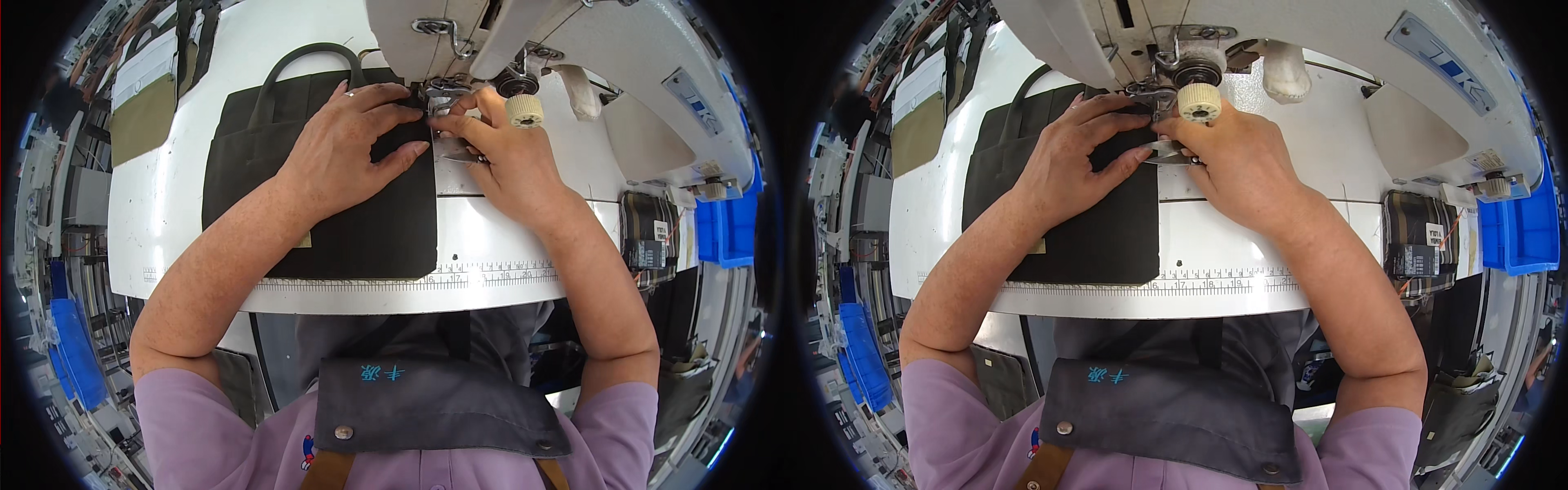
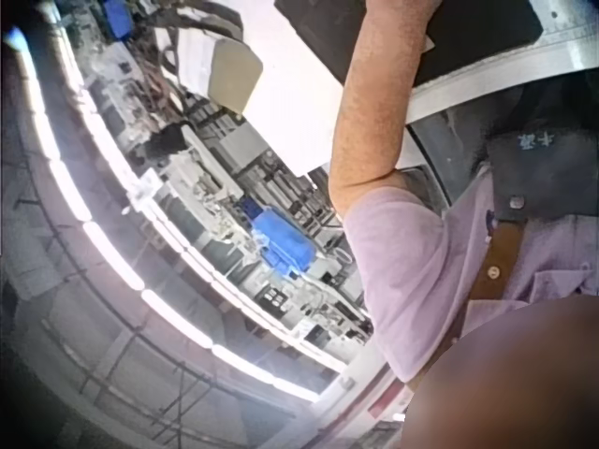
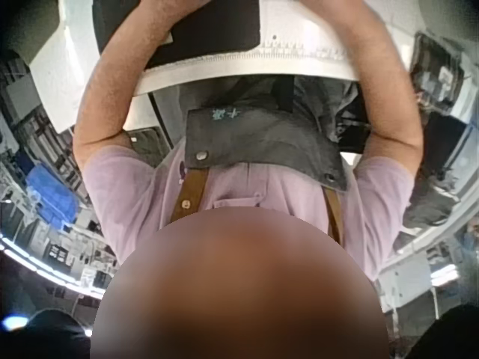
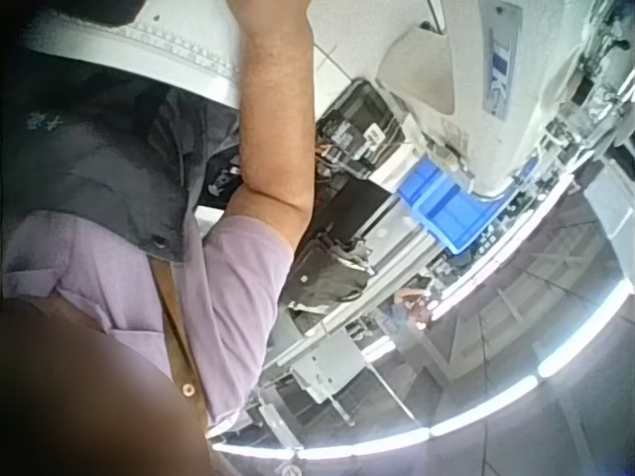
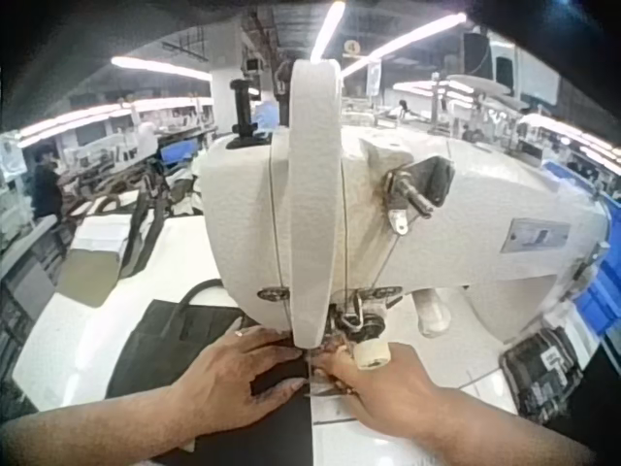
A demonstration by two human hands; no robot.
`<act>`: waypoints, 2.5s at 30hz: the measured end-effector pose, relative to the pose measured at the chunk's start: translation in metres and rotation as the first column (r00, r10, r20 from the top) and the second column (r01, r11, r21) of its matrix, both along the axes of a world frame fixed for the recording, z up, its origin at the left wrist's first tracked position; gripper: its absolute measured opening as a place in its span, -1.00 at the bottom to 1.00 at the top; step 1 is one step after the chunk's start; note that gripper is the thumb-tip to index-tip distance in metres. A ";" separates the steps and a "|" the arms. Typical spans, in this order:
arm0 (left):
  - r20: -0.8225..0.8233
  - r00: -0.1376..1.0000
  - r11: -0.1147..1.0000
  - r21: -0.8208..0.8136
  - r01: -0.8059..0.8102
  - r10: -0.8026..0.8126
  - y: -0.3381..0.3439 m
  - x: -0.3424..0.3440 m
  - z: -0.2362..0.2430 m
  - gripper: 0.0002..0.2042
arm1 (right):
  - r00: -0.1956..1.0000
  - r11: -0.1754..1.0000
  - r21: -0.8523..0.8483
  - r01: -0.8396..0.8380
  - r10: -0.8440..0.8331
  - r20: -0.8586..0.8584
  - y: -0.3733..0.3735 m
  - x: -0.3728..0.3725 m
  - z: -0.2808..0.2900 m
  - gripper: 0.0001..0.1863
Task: Sewing and assembling a small green canvas and leather bag using an industrial sewing machine.
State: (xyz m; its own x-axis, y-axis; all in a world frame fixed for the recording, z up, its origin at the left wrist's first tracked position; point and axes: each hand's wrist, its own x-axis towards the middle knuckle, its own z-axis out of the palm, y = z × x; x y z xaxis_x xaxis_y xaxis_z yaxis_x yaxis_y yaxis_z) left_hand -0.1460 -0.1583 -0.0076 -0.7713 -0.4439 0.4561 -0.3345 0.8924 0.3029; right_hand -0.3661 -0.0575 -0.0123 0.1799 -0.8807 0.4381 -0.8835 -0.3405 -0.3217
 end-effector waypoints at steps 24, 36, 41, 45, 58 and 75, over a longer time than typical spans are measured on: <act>0.006 1.000 0.999 0.033 0.007 -0.007 -0.006 0.000 0.002 -0.63 | 0.999 0.999 0.025 0.043 -0.043 -0.021 0.006 0.002 0.010 -0.66; 0.058 0.998 0.999 -0.037 -0.017 0.019 -0.007 0.000 -0.001 -0.62 | 0.729 0.993 -0.027 0.114 -0.065 0.682 -0.013 -0.020 -0.002 -0.80; 0.049 0.999 0.999 -0.039 -0.003 0.005 -0.010 0.002 -0.003 -0.62 | 0.652 0.993 -0.080 0.083 0.007 0.758 -0.018 -0.019 -0.004 -0.82; 0.055 0.998 0.999 -0.037 -0.008 0.010 -0.009 0.002 -0.002 -0.61 | 0.711 0.991 -0.116 0.068 0.034 0.702 -0.013 -0.023 -0.001 -0.82; 0.089 0.996 1.000 -0.006 -0.002 0.003 -0.003 0.004 0.000 -0.60 | 0.577 0.990 -0.004 0.138 -0.077 0.813 -0.012 -0.010 0.012 -0.67; 0.095 0.995 0.999 0.009 -0.040 0.039 -0.007 0.002 0.001 -0.59 | 0.800 0.991 0.130 0.020 -0.094 0.593 -0.005 -0.009 0.007 -0.70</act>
